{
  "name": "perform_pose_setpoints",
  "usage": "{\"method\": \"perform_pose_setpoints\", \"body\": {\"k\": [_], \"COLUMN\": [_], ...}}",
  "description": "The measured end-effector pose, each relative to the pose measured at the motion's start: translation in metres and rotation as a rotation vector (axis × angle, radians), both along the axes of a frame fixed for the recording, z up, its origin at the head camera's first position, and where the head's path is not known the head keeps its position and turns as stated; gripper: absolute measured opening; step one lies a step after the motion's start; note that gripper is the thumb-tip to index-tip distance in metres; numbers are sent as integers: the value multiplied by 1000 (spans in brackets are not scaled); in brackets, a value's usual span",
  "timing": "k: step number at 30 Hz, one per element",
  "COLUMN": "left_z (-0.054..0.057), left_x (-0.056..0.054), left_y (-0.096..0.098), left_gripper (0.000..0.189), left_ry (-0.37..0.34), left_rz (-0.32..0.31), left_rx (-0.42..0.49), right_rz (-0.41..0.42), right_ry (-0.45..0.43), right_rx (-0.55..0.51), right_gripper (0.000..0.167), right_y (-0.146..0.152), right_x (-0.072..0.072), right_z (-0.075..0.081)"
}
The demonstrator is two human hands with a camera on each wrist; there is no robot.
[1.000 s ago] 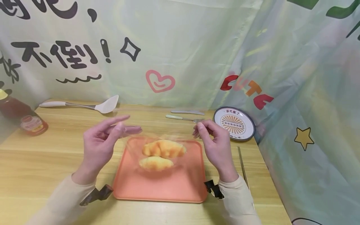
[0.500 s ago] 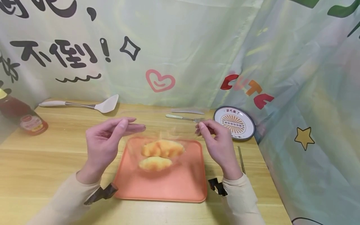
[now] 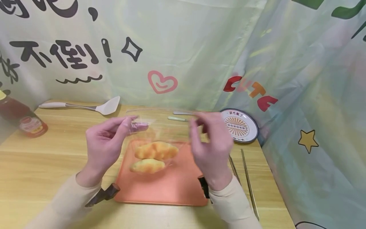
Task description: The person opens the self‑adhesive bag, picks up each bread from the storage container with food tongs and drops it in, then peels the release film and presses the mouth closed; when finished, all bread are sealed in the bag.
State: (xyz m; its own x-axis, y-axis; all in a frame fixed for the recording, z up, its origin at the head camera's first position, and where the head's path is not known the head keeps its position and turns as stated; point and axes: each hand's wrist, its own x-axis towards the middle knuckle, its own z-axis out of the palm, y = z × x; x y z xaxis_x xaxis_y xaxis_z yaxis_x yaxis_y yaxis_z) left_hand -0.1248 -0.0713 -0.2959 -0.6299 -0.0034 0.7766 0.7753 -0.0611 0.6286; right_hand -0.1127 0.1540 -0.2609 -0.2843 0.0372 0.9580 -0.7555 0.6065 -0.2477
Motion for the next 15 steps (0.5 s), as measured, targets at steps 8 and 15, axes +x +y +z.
{"method": "perform_pose_setpoints", "body": {"k": [8,15], "left_z": [4,1], "left_x": [4,6], "left_y": [2,1], "left_gripper": [25,24], "left_ry": [100,141], "left_rz": [93,79], "left_rx": [-63,-57], "right_rz": [306,312], "right_ry": [5,5], "right_rx": [332,355], "right_gripper": [11,16], "right_y": [-52,-64], "right_x": [-6,-14], "right_z": [16,16]}}
